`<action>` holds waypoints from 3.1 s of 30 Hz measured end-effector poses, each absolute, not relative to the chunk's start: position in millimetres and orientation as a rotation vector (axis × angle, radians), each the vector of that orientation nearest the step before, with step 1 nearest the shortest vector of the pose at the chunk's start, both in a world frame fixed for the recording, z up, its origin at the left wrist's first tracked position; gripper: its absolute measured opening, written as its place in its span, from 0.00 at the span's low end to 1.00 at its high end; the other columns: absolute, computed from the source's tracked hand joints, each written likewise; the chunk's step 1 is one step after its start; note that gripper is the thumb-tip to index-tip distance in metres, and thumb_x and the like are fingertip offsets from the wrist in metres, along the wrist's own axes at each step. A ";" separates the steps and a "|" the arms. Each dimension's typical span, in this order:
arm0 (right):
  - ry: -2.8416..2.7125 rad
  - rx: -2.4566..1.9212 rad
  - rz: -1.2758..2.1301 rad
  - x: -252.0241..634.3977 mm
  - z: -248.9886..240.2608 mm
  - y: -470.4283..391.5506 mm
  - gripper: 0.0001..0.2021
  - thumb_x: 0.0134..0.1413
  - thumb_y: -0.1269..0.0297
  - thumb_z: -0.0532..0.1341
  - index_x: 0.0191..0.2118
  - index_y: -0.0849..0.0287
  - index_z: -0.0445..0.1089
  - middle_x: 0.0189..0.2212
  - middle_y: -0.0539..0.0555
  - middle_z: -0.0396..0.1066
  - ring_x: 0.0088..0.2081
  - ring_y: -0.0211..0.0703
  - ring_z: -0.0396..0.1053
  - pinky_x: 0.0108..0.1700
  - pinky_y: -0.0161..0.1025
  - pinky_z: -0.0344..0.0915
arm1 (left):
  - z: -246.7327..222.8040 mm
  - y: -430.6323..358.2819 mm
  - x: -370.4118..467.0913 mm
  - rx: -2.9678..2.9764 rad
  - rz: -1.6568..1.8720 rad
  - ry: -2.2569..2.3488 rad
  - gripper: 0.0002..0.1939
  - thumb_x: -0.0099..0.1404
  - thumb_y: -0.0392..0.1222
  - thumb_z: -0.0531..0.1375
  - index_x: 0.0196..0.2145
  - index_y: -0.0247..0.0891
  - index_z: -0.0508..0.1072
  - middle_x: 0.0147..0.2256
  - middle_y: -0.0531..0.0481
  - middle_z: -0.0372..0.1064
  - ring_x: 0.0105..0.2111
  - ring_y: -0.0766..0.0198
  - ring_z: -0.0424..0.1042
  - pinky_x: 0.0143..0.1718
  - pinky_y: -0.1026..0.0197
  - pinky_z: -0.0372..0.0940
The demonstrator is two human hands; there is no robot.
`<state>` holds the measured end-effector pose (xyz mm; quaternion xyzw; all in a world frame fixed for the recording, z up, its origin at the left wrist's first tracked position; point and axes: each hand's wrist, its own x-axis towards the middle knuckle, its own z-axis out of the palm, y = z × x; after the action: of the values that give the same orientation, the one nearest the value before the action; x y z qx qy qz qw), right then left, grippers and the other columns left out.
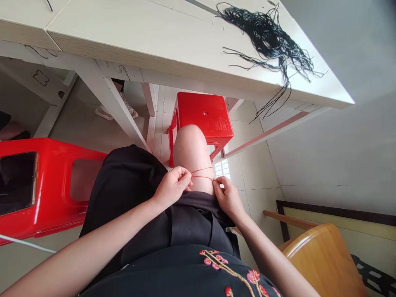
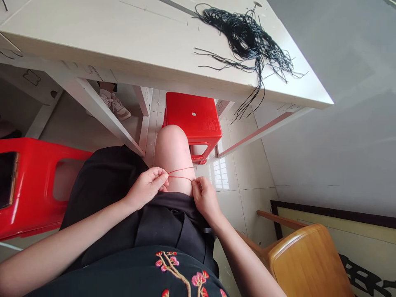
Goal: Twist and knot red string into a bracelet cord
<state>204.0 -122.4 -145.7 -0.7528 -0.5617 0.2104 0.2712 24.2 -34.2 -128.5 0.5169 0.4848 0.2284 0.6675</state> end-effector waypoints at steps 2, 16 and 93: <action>-1.526 -2.070 0.595 209.1 -147.5 -130.4 0.11 0.62 0.62 0.52 0.29 0.57 0.65 0.22 0.49 0.70 0.22 0.39 0.67 0.26 0.35 0.65 | -128.1 -35.3 23.0 1.164 0.502 1.088 0.09 0.63 0.43 0.56 0.28 0.37 0.65 0.24 0.57 0.68 0.20 0.68 0.73 0.24 0.66 0.64; -2.183 -1.631 0.332 171.0 -112.2 -80.9 0.17 0.63 0.73 0.52 0.54 0.59 0.69 0.50 0.62 0.72 0.42 0.48 0.71 0.42 0.44 0.71 | -132.8 -35.9 19.4 1.339 0.592 1.056 0.09 0.63 0.47 0.56 0.30 0.39 0.67 0.22 0.54 0.68 0.23 0.65 0.69 0.26 0.62 0.66; -1.557 -2.002 0.375 170.3 -132.9 19.7 0.31 0.66 0.44 0.40 0.70 0.45 0.35 0.71 0.58 0.25 0.70 0.69 0.23 0.58 0.82 0.30 | -110.0 10.6 29.6 0.853 0.589 1.132 0.08 0.60 0.32 0.58 0.24 0.35 0.66 0.18 0.57 0.65 0.12 0.74 0.64 0.14 0.71 0.57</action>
<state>170.3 19.7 -132.9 -0.7486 -0.5821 0.1401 0.2848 29.6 10.6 -110.0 0.3857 0.5121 0.2663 0.7197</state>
